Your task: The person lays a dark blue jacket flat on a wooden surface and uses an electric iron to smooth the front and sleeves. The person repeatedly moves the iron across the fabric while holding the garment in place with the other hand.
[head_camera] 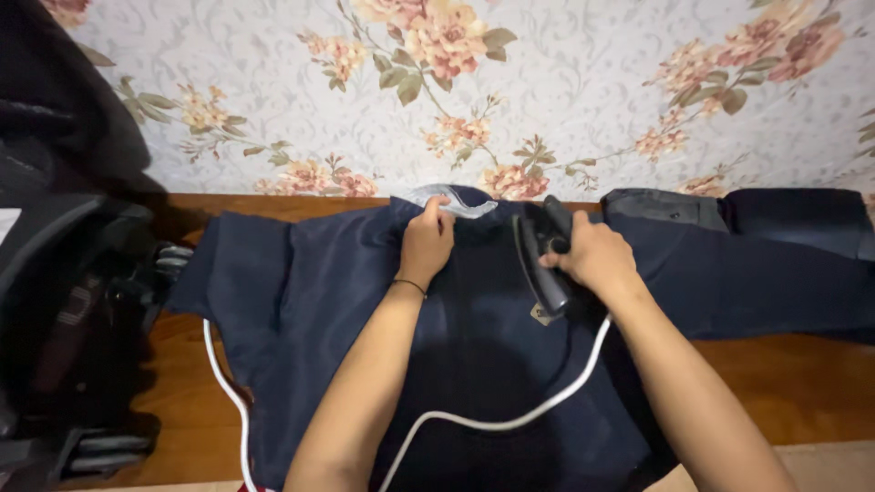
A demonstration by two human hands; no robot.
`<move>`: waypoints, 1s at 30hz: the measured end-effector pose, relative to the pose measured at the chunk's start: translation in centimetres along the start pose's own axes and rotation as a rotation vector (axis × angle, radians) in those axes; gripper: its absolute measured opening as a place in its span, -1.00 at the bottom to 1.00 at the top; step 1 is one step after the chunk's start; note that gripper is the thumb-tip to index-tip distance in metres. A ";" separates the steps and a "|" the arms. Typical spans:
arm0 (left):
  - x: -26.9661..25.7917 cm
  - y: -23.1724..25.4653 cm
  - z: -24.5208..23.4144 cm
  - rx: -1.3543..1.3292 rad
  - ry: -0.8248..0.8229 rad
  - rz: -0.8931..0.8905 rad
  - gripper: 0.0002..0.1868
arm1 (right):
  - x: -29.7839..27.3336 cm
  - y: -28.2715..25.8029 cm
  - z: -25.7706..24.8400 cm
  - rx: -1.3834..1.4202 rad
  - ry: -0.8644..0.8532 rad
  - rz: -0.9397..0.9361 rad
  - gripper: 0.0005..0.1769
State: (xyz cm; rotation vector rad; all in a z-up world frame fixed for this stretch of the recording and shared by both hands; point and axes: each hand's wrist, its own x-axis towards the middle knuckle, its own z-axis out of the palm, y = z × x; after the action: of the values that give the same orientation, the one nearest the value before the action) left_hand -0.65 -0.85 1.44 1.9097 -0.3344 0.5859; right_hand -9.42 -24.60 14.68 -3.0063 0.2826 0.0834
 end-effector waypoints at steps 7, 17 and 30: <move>-0.3 0.3 -0.4 0.040 0.059 0.076 -0.80 | 0.7 -0.4 -0.3 0.062 0.132 -0.059 -0.09; 0.2 0.9 -0.7 0.054 -0.017 -0.068 -0.77 | 1.8 -0.6 -1.0 0.029 0.074 0.034 -0.19; 0.0 0.3 -0.3 0.033 0.000 0.011 -0.79 | -13.2 -1.1 -0.6 -0.032 -0.271 -0.152 -0.27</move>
State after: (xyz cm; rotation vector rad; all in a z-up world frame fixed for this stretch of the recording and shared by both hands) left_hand -0.90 -0.67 1.74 1.9404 -0.3368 0.6022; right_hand -22.16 -21.16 16.30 -2.9863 0.0262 0.4798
